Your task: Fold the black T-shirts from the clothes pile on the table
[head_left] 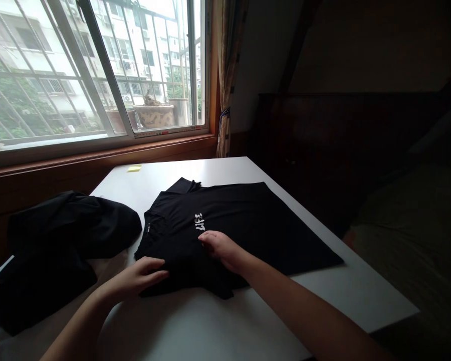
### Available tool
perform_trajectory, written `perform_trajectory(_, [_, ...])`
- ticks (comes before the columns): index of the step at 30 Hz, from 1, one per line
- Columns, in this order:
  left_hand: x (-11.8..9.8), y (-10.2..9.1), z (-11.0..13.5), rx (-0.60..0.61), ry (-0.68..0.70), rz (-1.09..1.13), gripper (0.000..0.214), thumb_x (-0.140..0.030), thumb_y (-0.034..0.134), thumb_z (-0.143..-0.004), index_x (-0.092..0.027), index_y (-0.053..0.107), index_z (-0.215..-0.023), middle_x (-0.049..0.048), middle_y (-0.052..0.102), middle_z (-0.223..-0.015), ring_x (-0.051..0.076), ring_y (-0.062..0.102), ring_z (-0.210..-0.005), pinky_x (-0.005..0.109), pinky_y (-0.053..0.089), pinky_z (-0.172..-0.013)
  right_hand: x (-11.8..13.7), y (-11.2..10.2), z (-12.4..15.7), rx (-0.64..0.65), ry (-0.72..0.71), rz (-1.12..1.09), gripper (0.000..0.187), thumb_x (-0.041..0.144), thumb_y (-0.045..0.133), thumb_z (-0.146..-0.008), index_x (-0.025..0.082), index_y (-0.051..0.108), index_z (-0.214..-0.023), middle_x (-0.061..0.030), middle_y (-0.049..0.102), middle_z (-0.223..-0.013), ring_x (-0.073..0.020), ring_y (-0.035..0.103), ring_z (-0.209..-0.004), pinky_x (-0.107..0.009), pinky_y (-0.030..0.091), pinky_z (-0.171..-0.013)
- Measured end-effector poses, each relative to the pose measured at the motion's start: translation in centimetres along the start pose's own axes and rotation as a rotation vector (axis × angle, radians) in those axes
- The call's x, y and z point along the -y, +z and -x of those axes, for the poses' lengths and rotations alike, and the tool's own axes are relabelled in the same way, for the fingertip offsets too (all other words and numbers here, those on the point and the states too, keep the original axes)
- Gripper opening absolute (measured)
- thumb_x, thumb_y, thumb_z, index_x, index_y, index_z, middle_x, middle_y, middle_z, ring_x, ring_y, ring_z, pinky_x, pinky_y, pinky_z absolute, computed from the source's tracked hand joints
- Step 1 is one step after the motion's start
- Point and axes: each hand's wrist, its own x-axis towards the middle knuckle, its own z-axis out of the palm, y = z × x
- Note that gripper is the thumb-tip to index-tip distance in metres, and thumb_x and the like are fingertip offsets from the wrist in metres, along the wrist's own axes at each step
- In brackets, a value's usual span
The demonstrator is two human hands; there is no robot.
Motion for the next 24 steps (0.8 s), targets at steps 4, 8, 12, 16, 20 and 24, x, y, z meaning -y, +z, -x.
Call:
perform_trajectory(4, [0.0, -0.2, -0.2, 0.040, -0.092, 0.031, 0.052, -0.070, 0.058, -0.085, -0.019, 0.071, -0.088, 0.0015, 0.060, -0.075, 0.019, 0.057, -0.071, 0.023, 0.048, -0.059, -0.2, -1.7, 1.0, -0.022, 0.093, 0.123, 0.038, 0.056, 0.054, -0.094, 0.022, 0.061, -0.110, 0.0000, 0.060, -0.094, -0.0101, 0.055, -0.074, -0.023, 0.042, -0.068])
perform_trajectory(8, [-0.9, -0.2, -0.3, 0.017, -0.167, 0.052, 0.056, -0.070, 0.058, -0.084, -0.018, 0.073, -0.097, 0.0040, 0.066, -0.083, 0.023, 0.062, -0.080, 0.026, 0.052, -0.065, 0.3, -3.9, 3.1, 0.172, 0.129, 0.273, 0.071, 0.052, 0.077, -0.080, 0.030, 0.047, -0.140, -0.0008, 0.060, -0.105, -0.0114, 0.058, -0.082, -0.024, 0.046, -0.073])
perform_trajectory(12, [-1.2, -0.3, -0.1, -0.049, -0.217, 0.058, 0.059, -0.072, 0.062, -0.079, -0.021, 0.075, -0.107, 0.0059, 0.072, -0.099, 0.028, 0.066, -0.094, 0.029, 0.056, -0.077, 0.2, -5.4, 4.5, 0.290, 0.082, 0.327, 0.094, 0.027, 0.092, -0.065, 0.034, 0.043, -0.145, 0.0031, 0.056, -0.099, -0.0101, 0.057, -0.079, -0.023, 0.047, -0.071])
perform_trajectory(16, [-0.8, -0.6, 0.3, -0.060, -0.200, 0.065, 0.057, -0.068, 0.067, -0.077, -0.024, 0.075, -0.112, 0.0051, 0.074, -0.110, 0.030, 0.066, -0.104, 0.031, 0.056, -0.086, -0.2, -5.5, 4.9, 0.233, -0.059, 0.206, 0.060, 0.026, 0.083, -0.074, 0.030, 0.058, -0.128, 0.0016, 0.051, -0.101, -0.0128, 0.057, -0.086, -0.022, 0.051, -0.067])
perform_trajectory(20, [-0.2, -0.9, 0.3, 0.003, -0.142, 0.050, 0.045, -0.062, 0.063, -0.086, -0.026, 0.075, -0.111, 0.0023, 0.075, -0.106, 0.027, 0.067, -0.099, 0.029, 0.056, -0.085, -0.6, -5.3, 4.7, 0.173, -0.058, 0.211, 0.057, 0.031, 0.078, -0.076, 0.032, 0.055, -0.128, -0.0009, 0.048, -0.109, -0.0178, 0.059, -0.090, -0.029, 0.059, -0.062])
perform_trajectory(24, [-0.1, -0.9, 0.2, -0.005, -0.028, 0.038, 0.036, -0.054, 0.060, -0.092, -0.027, 0.075, -0.109, 0.0019, 0.074, -0.101, 0.023, 0.067, -0.092, 0.026, 0.056, -0.081, -1.4, -5.2, 4.4, 0.135, -0.013, 0.370, 0.055, 0.027, 0.075, -0.077, 0.031, 0.055, -0.128, -0.0018, 0.049, -0.113, -0.0129, 0.061, -0.077, -0.027, 0.058, -0.059])
